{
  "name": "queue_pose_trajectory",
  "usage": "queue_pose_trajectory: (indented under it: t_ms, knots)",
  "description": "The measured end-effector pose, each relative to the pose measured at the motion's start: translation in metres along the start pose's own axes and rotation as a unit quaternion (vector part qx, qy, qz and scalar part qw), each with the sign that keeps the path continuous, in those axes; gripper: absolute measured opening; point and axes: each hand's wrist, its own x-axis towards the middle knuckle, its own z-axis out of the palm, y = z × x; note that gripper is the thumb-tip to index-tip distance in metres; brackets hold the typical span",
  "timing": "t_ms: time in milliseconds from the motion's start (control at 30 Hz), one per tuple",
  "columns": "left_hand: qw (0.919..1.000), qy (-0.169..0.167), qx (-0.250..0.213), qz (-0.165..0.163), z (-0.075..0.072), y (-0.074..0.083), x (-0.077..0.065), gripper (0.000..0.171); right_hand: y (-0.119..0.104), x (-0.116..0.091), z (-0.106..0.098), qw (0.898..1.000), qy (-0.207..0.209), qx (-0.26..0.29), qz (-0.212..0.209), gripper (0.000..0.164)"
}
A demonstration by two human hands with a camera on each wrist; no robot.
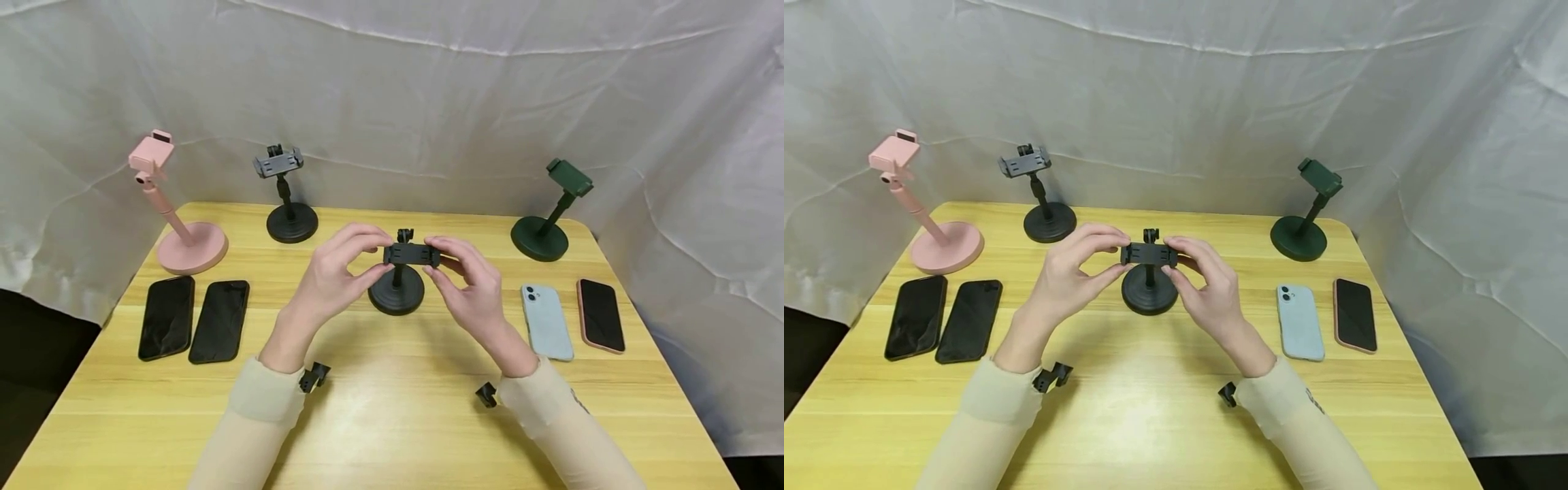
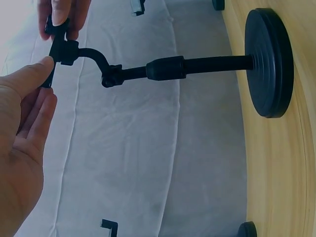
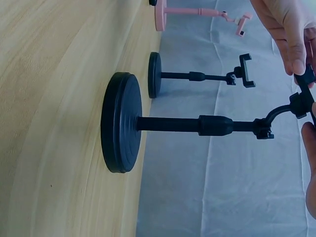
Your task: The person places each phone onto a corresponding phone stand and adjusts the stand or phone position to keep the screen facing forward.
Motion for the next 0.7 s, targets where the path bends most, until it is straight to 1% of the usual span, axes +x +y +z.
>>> queue_pose_trajectory:
  t_ms: [133,300,467,700]
  knots:
    - [0.9998,-0.002,0.015,0.016,0.0005,-0.0017,0.0000,0.036,0.0005,0.0003,0.0001,1.000,0.002,0.004,-0.005,0.051]
    - [0.9984,0.006,0.040,0.040,0.0016,-0.0048,-0.0009,0.035,0.0008,0.0006,0.0007,1.000,0.005,0.007,-0.008,0.048]
    - [0.9965,0.013,0.052,0.064,0.0032,-0.0064,-0.0017,0.034,0.0009,0.0004,0.0006,1.000,0.005,0.004,-0.008,0.046]
    - [0.9950,0.018,0.059,0.079,0.0054,-0.0065,-0.0029,0.032,0.0001,-0.0008,0.0001,1.000,0.006,0.006,-0.007,0.044]
